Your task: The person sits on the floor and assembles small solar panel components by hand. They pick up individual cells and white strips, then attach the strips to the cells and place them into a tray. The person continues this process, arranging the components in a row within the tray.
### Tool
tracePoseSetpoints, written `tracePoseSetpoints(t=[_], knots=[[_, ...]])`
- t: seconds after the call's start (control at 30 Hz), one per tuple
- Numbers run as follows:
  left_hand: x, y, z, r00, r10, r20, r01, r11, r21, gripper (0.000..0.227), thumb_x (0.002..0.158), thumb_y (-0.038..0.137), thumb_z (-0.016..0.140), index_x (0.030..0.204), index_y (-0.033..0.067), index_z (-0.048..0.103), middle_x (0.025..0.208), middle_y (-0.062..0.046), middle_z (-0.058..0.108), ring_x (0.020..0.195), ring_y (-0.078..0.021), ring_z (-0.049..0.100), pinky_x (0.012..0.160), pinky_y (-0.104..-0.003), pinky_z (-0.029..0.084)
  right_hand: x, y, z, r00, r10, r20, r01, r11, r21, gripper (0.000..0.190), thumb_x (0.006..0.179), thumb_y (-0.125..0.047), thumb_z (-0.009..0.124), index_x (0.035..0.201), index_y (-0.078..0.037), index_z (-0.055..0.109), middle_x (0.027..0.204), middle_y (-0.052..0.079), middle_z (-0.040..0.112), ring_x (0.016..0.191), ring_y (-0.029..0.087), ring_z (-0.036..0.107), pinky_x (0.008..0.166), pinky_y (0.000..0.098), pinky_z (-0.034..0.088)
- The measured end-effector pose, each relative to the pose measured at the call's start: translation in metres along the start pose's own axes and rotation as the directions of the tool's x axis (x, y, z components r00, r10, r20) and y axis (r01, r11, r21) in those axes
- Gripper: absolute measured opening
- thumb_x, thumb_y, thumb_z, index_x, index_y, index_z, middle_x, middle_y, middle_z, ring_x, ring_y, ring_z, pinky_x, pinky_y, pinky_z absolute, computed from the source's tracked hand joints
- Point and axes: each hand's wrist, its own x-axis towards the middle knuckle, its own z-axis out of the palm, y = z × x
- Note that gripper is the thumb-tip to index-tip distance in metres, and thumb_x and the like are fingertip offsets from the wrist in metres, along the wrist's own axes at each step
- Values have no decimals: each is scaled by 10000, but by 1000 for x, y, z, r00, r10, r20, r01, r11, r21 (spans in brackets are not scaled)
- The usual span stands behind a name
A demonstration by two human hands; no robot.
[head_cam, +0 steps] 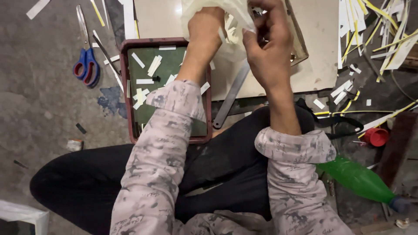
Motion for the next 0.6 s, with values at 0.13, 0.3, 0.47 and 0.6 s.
tracePoseSetpoints(t=[0.13,0.3,0.47,0.6], knots=[[25,-18,33,973,-144,180,178,964,-195,150,749,177,715,787,31,716,794,-201,726,776,-400,703,657,-484,564,-2,4,-1,995,33,93,-38,998,48,281,1033,69,717,1262,-76,645,872,-45,472,730,34,433,626,202,371],[15,-14,26,956,-224,191,281,888,-365,167,745,173,713,782,12,690,785,-200,725,750,-383,717,665,-480,559,-1,2,2,995,19,98,-26,997,67,255,1070,33,746,1264,-81,627,855,-45,503,738,29,467,645,198,389],[5,-24,25,993,-101,-61,92,985,-144,239,658,265,812,720,47,735,768,-199,729,760,-413,701,627,-495,557,5,-4,10,984,-69,163,95,984,-153,482,936,-68,892,1310,-72,586,868,11,567,724,100,534,654,263,456],[6,-9,-5,993,118,-6,-118,991,-63,283,630,368,832,765,122,793,800,-185,745,806,-433,705,655,-523,559,11,22,18,982,-156,110,173,969,-174,424,921,-57,852,1256,-59,592,1043,96,691,816,204,667,739,342,544]])
